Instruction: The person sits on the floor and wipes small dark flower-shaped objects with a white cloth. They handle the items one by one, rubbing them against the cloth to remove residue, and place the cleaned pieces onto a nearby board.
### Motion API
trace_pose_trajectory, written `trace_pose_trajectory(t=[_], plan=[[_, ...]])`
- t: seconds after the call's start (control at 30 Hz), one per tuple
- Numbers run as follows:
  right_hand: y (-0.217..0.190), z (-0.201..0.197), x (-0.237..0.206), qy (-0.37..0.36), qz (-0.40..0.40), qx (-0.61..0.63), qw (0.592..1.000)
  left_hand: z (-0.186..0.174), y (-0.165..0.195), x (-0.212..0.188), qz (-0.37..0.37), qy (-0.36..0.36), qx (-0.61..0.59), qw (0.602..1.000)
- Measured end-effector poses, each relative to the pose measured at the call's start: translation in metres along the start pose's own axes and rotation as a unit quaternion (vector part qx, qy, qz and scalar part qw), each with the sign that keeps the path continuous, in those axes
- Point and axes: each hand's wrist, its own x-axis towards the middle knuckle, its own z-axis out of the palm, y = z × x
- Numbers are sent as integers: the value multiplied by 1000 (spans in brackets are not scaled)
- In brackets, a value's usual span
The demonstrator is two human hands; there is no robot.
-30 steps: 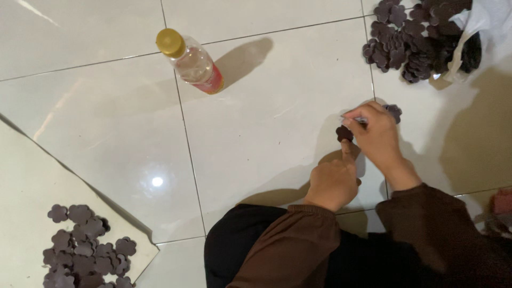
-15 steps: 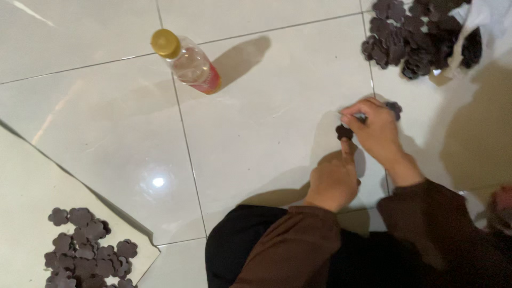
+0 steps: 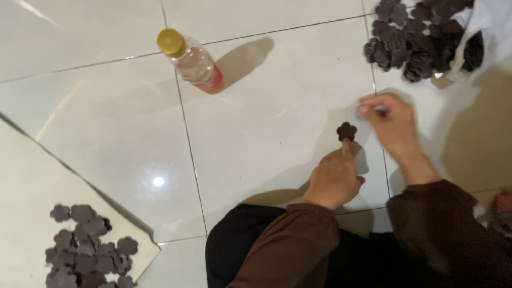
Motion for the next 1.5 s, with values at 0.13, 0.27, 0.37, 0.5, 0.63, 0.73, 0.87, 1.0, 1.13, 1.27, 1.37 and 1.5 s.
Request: trace_pose_trajectory(t=[0.13,0.27,0.37,0.5,0.63,0.73,0.87,1.0,1.13,1.27,1.37,1.5], plan=[[6,-29,5,-82,96,12,992,-7,-1,5,31,94,-45,994],[2,-25,1,-169,176,-156,957,-13,-6,9,23,216,-86,972],[-7,-10,-3,-171,148,-171,959,-16,-11,11,37,232,-63,970],[-18,4,-6,-131,145,-155,968,-20,-15,14,-37,169,-23,985],[-22,3,-6,-81,72,-118,987,-26,-21,15,-59,150,-27,987],[-23,10,-9,-77,-60,-110,989,-28,-25,13,-13,164,12,986],[-21,35,-19,-30,-94,-134,986,-23,-26,6,-17,135,33,990],[-14,43,-25,16,-134,-135,982,-16,-26,9,-47,54,84,994],[-12,44,-20,26,-118,-127,984,-9,-31,10,-21,84,86,993],[-16,39,-11,17,-66,-107,992,-9,-36,15,-1,70,89,994],[-17,37,-13,-15,-42,-75,996,-10,-32,19,-14,43,115,992],[-15,46,-23,-18,-85,-154,984,-12,-24,18,-52,-3,74,996]])
